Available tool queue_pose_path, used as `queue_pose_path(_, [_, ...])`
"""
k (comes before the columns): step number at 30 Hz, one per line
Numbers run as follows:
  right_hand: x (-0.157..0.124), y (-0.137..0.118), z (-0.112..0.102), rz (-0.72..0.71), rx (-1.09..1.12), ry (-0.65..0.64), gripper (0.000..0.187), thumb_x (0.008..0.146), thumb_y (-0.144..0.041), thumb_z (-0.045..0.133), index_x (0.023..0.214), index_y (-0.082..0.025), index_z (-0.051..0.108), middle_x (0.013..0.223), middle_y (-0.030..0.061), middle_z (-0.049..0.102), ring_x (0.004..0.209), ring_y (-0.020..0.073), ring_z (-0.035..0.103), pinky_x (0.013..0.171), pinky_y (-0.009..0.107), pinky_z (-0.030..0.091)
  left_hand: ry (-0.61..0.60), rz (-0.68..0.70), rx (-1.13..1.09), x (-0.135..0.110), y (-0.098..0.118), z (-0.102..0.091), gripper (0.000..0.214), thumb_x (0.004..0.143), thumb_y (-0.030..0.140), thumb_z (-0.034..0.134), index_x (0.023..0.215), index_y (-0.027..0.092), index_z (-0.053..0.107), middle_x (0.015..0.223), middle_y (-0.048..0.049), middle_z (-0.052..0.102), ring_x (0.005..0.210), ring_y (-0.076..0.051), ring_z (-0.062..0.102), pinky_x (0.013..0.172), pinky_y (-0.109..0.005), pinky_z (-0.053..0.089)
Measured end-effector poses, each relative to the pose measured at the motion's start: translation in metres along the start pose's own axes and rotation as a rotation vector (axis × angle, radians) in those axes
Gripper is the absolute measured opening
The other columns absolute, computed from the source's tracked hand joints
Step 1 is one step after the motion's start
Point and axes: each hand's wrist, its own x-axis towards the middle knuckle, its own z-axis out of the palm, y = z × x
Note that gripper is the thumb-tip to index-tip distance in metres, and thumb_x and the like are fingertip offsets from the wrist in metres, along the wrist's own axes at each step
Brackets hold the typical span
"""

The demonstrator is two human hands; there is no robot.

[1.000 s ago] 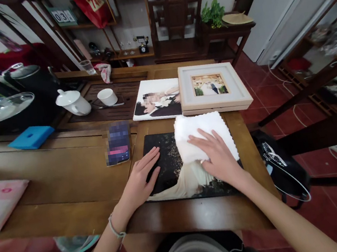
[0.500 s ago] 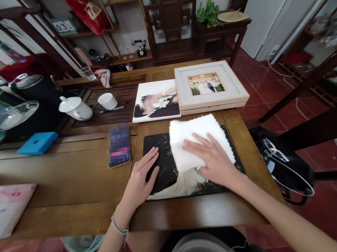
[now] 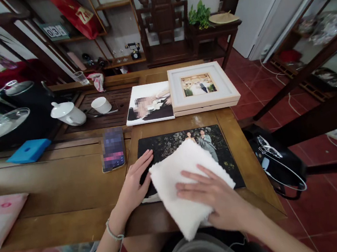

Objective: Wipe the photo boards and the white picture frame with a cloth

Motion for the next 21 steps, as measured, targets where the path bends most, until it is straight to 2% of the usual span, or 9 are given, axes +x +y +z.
queue_pose_path(5, [0.003,0.071,-0.035,0.204,-0.069,0.214,0.087,0.061,-0.006,0.045,0.145,-0.031,0.047,0.147,0.0005,0.052,0.145,0.0256,0.032,0.118,0.061,0.018,0.022,0.01,0.015,0.001,0.001,0.001,0.044,0.099,0.021,0.045,0.143,0.024,0.049,0.149,-0.012,0.051,0.143,-0.026,0.041,0.112,-0.051,0.04])
queue_pose_path(8, [0.022,0.094,-0.045,0.282,-0.159,0.268,0.084,0.064,-0.007,0.046,0.145,-0.03,0.047,0.149,0.0021,0.05,0.145,0.0272,0.032,0.117,0.063,0.019,0.025,0.01,0.013,0.001,0.001,0.002,0.044,0.099,0.022,0.045,0.143,0.024,0.049,0.149,-0.012,0.05,0.143,-0.026,0.041,0.112,-0.051,0.04])
queue_pose_path(11, [0.047,0.077,-0.036,0.335,-0.265,0.243,0.078,0.067,-0.008,0.049,0.143,-0.024,0.05,0.153,0.0057,0.044,0.146,0.0322,0.027,0.116,0.066,0.015,0.027,0.001,0.013,0.0,0.0,0.002,0.044,0.099,0.022,0.045,0.143,0.024,0.048,0.15,-0.0118,0.05,0.144,-0.026,0.04,0.113,-0.051,0.04])
queue_pose_path(14, [0.053,0.033,-0.012,0.209,-0.284,0.113,0.081,0.065,-0.008,0.051,0.145,-0.019,0.047,0.158,0.0058,0.036,0.148,0.0357,0.019,0.117,0.067,0.01,0.029,-0.006,0.016,0.0,0.0,0.002,0.044,0.099,0.023,0.045,0.144,0.024,0.048,0.15,-0.0122,0.05,0.143,-0.026,0.041,0.113,-0.051,0.04])
queue_pose_path(18, [0.023,-0.018,0.011,0.072,-0.232,0.037,0.09,0.06,-0.006,0.049,0.148,-0.017,0.042,0.16,0.0046,0.031,0.15,0.0342,0.01,0.119,0.064,0.009,0.033,0.003,0.014,-0.001,0.0,0.002,0.045,0.099,0.022,0.045,0.144,0.024,0.048,0.15,-0.0122,0.05,0.143,-0.026,0.041,0.112,-0.051,0.041])
queue_pose_path(21, [-0.01,-0.019,0.008,0.083,-0.187,0.036,0.096,0.056,-0.004,0.046,0.151,-0.02,0.039,0.158,0.0023,0.036,0.15,0.0296,0.015,0.12,0.059,0.013,0.034,0.005,0.016,-0.001,0.001,0.002,0.045,0.099,0.022,0.045,0.144,0.024,0.048,0.149,-0.0117,0.05,0.143,-0.026,0.041,0.113,-0.051,0.041])
